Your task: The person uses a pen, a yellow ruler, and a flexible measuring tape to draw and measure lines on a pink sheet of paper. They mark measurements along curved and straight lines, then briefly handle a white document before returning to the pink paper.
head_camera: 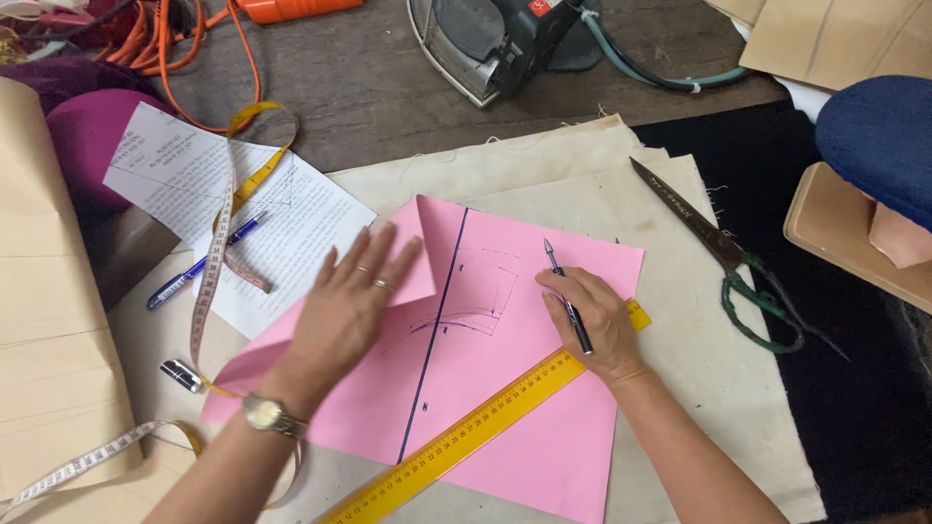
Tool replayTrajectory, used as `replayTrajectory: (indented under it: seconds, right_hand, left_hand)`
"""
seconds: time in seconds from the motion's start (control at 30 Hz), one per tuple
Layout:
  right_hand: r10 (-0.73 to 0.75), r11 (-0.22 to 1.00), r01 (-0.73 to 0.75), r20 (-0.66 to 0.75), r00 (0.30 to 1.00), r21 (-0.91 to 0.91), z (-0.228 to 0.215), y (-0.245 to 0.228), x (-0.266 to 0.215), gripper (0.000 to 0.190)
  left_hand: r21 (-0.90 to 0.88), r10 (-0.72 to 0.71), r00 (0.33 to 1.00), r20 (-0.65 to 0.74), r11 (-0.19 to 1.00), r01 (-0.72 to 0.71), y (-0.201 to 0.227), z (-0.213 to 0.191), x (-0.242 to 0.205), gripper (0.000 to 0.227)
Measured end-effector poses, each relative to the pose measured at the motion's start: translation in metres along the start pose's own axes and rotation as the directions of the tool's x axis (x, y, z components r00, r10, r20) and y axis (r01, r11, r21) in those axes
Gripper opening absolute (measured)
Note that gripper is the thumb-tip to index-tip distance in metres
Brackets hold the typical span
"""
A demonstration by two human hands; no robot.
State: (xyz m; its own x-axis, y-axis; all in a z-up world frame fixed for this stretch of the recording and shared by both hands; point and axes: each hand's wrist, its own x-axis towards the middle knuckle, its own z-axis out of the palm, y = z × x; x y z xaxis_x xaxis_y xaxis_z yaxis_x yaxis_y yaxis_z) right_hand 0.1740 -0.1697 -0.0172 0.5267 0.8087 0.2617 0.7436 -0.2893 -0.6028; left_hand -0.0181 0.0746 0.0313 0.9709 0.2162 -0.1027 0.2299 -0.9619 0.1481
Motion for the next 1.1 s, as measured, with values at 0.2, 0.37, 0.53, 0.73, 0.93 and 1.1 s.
replayTrajectory:
  seconds: [0.2,0.37,0.53,0.73,0.93,1.1]
  right_hand:
    - [0.002,1.000,-0.002,-0.014,1.000,0.001,0.001,-0.001,0.000,0.018]
    - [0.014,1.000,-0.014,-0.010,1.000,0.018,-0.001,-0.002,0.000,0.018]
    - [-0.011,1.000,0.011,-0.015,1.000,0.016,0.000,0.002,-0.001,0.018]
    - [-0.022,1.000,0.023,-0.035,0.999,0.013,-0.001,0.000,0.000,0.017]
    - [-0.241,0.971,0.235,-0.163,0.957,-0.052,0.004,0.001,-0.001,0.017]
    - [-0.235,0.972,0.231,-0.153,0.960,-0.045,0.004,0.000,-0.001,0.017]
  left_hand:
    - [0.154,0.096,0.981,-0.166,0.986,-0.071,0.033,0.045,0.002,0.060]
    - [0.204,0.111,0.978,-0.176,0.976,-0.075,0.037,0.050,-0.001,0.060]
    - [0.117,-0.136,0.988,-0.072,0.983,0.144,0.022,0.019,0.000,0.092]
    - [-0.016,-0.478,0.877,0.037,0.878,0.479,-0.033,-0.010,-0.046,0.074]
    - [-0.018,-0.616,0.585,0.528,0.680,0.733,-0.088,-0.020,-0.116,0.035]
    - [-0.146,-0.647,0.507,0.569,0.528,0.837,-0.078,-0.034,-0.133,0.030]
